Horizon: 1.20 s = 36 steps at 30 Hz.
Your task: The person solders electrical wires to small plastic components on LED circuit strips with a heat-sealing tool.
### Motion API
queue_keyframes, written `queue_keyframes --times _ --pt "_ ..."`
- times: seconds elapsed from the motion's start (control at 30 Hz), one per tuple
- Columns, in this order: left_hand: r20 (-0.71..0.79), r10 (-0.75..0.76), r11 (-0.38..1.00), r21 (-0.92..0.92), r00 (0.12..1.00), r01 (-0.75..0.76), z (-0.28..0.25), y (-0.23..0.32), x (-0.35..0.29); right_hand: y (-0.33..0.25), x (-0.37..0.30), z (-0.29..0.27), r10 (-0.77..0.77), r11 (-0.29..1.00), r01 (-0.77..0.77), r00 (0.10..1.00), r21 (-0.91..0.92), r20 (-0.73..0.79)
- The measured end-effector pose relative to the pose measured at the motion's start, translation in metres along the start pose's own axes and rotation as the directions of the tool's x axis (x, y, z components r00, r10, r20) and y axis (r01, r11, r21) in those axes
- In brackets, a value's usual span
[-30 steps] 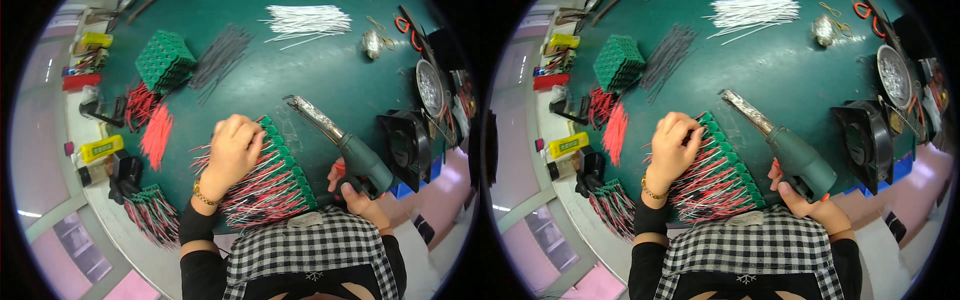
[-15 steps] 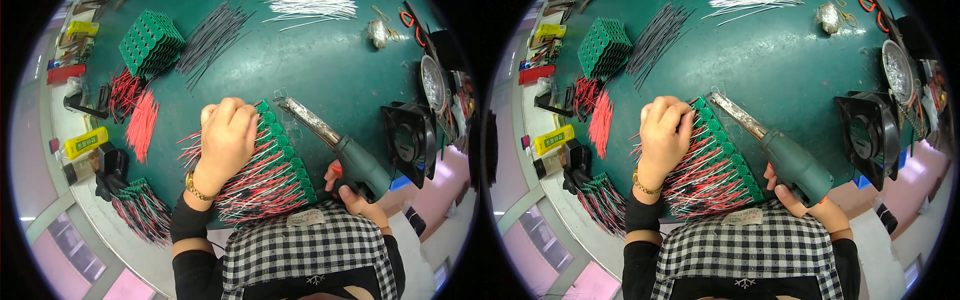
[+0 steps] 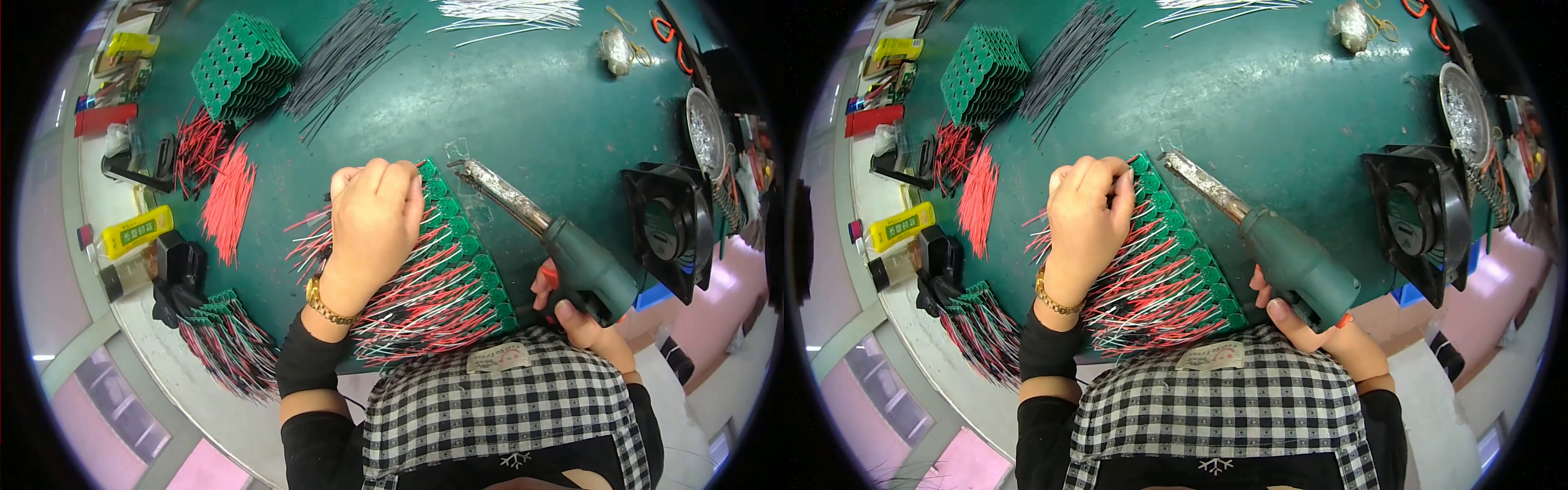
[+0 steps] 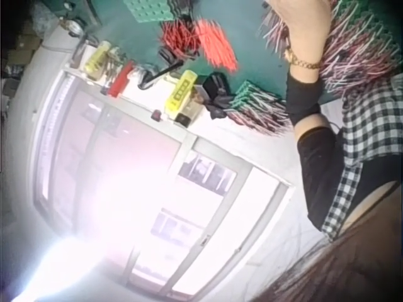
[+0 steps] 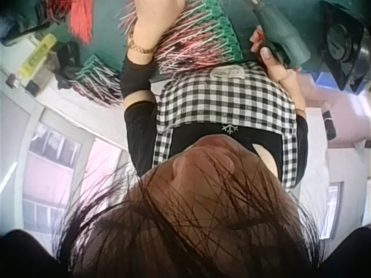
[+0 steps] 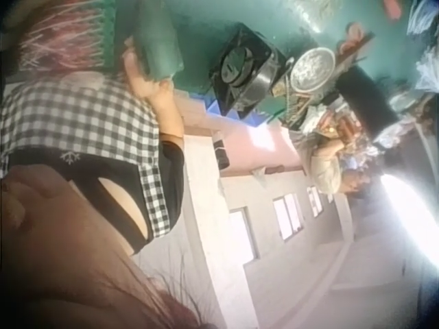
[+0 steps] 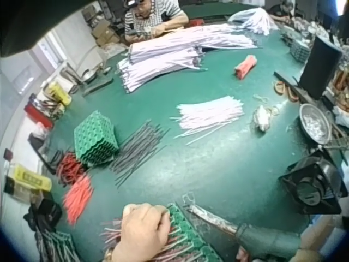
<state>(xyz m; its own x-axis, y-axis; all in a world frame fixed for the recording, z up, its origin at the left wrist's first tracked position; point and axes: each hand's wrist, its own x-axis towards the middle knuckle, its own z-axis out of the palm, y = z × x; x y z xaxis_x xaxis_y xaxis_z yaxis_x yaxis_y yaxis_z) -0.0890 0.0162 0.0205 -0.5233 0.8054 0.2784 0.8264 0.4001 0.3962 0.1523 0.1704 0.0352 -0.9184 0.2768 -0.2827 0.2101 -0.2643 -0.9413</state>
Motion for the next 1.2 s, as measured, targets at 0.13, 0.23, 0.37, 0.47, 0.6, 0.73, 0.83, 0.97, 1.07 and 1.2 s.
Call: queue_keyframes --times 0.13,0.23,0.37,0.47,0.6,0.73,0.83,0.97,1.07,1.2 --pt "-0.082 0.013 0.987 -0.16 0.997 -0.026 -0.003 -0.003 0.002 0.001 -0.001 -0.002 0.007 0.999 -0.007 1.0 0.032 -0.01" --pt "-0.084 0.192 0.973 0.148 0.978 -0.178 -0.014 0.0 0.005 0.001 0.0 -0.004 -0.01 1.0 0.011 1.0 -0.019 0.017" --pt "-0.137 0.146 0.98 -0.115 0.98 -0.162 -0.003 -0.003 0.003 0.002 0.006 -0.002 -0.071 0.997 0.07 0.997 0.013 0.028" --pt "-0.158 0.077 0.949 -0.292 0.984 -0.121 -0.001 -0.001 0.006 0.0 0.002 -0.003 -0.04 0.993 0.042 0.999 -0.109 0.026" --pt "-0.156 0.078 0.95 -0.287 0.985 -0.121 0.001 -0.001 0.005 -0.007 -0.002 0.004 0.054 0.993 -0.058 0.998 -0.105 -0.039" --pt "-0.135 0.055 0.967 -0.241 0.989 -0.087 0.005 -0.002 0.003 -0.011 -0.002 0.006 0.095 0.99 -0.099 0.994 -0.096 -0.047" --pt "-0.112 -0.011 0.969 -0.248 0.994 -0.017 0.005 -0.003 0.004 -0.009 -0.002 0.007 0.092 0.991 -0.095 0.995 -0.092 -0.045" --pt "-0.095 -0.05 0.965 -0.263 0.994 0.023 0.006 -0.005 0.004 -0.005 -0.002 0.007 0.087 0.995 -0.089 0.995 -0.054 -0.048" --pt "-0.079 -0.056 0.966 -0.257 0.995 0.034 0.007 -0.005 0.006 0.0 -0.005 0.006 0.052 0.996 -0.054 0.998 -0.07 -0.025" --pt "-0.076 -0.053 0.961 -0.276 0.996 0.029 0.006 -0.005 0.008 0.004 -0.006 0.003 -0.041 0.994 0.043 0.999 -0.097 0.017"
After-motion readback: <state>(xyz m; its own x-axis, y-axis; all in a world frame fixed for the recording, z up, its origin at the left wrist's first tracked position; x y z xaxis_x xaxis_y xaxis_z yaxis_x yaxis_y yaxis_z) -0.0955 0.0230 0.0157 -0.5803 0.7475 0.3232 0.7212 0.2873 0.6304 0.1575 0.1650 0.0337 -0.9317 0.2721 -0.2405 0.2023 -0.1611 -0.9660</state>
